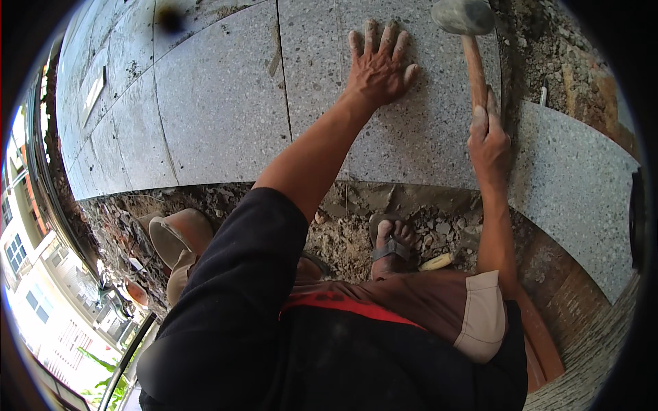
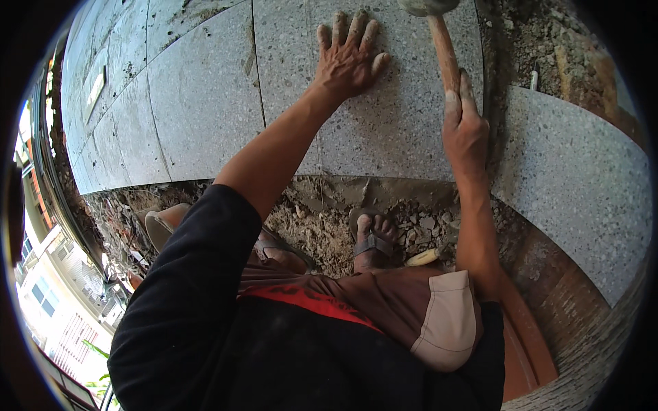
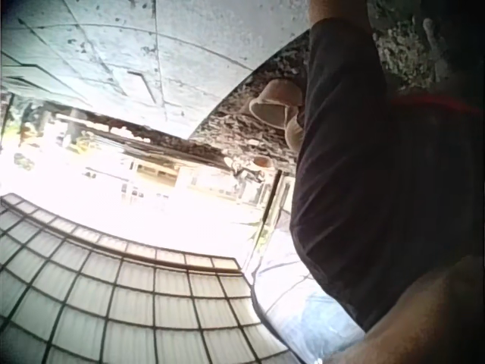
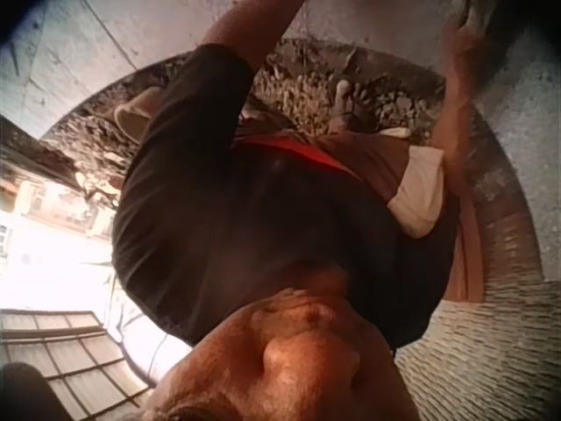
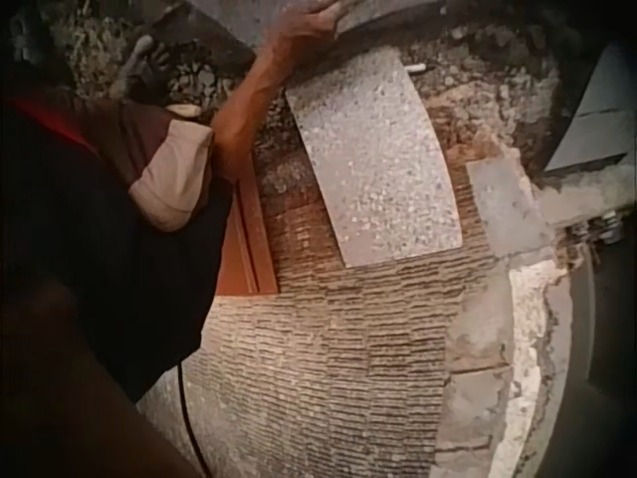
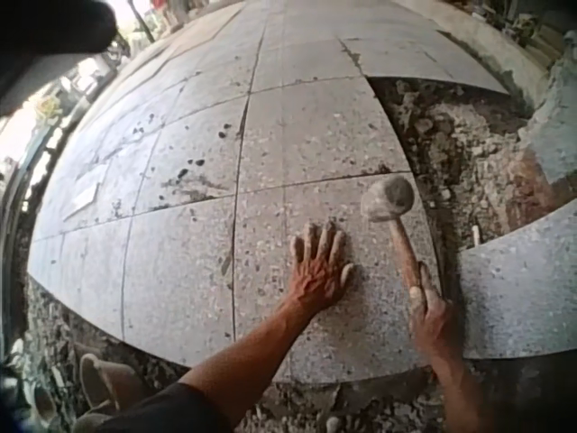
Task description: Applying mortar and laying tiles on a floor at a construction site.
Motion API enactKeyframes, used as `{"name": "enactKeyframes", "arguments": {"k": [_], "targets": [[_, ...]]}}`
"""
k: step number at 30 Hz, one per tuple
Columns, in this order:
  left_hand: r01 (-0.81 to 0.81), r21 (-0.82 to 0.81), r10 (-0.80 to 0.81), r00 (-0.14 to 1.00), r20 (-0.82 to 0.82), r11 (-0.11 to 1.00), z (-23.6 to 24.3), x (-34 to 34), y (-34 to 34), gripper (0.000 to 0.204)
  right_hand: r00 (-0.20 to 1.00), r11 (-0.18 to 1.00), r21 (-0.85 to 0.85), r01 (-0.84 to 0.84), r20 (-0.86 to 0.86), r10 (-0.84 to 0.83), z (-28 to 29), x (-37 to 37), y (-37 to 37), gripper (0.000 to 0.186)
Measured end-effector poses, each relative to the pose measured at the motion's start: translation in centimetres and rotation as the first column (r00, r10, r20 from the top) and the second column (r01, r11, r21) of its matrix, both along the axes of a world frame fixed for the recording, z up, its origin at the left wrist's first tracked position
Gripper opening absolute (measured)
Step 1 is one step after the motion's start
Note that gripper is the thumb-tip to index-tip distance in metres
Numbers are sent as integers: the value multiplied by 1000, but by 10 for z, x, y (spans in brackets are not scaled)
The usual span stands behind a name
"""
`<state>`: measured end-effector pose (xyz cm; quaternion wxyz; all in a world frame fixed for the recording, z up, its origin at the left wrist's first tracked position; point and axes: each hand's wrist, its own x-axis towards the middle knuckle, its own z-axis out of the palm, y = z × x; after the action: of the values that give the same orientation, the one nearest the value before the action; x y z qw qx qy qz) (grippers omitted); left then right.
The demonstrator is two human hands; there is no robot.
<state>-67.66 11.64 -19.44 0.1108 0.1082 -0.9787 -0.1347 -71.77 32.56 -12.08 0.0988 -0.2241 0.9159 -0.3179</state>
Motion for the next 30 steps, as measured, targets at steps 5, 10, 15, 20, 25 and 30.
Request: {"name": "enactKeyframes", "arguments": {"k": [5,10,15,20,25,30], "targets": [[18,-11,-18,1000,22,1000,-5,5,-2,61,998,999,-35,-9,56,11,0,8,-1,40],[118,63,-126,981,145,991,40,48,1,64,970,976,-208,59,241,-7,-2,32,26,43],[-78,224,-2,942,335,972,52,166,27,69,956,980,-185,76,294,-19,-4,46,25,45],[-186,298,84,943,323,936,53,198,44,65,923,974,-199,105,384,-21,8,36,20,46],[-260,110,227,942,248,959,44,150,0,68,946,996,-75,-48,317,70,19,11,4,45],[-266,51,238,920,311,963,35,81,-30,76,987,980,-150,-133,71,145,-12,0,-3,42]]}}
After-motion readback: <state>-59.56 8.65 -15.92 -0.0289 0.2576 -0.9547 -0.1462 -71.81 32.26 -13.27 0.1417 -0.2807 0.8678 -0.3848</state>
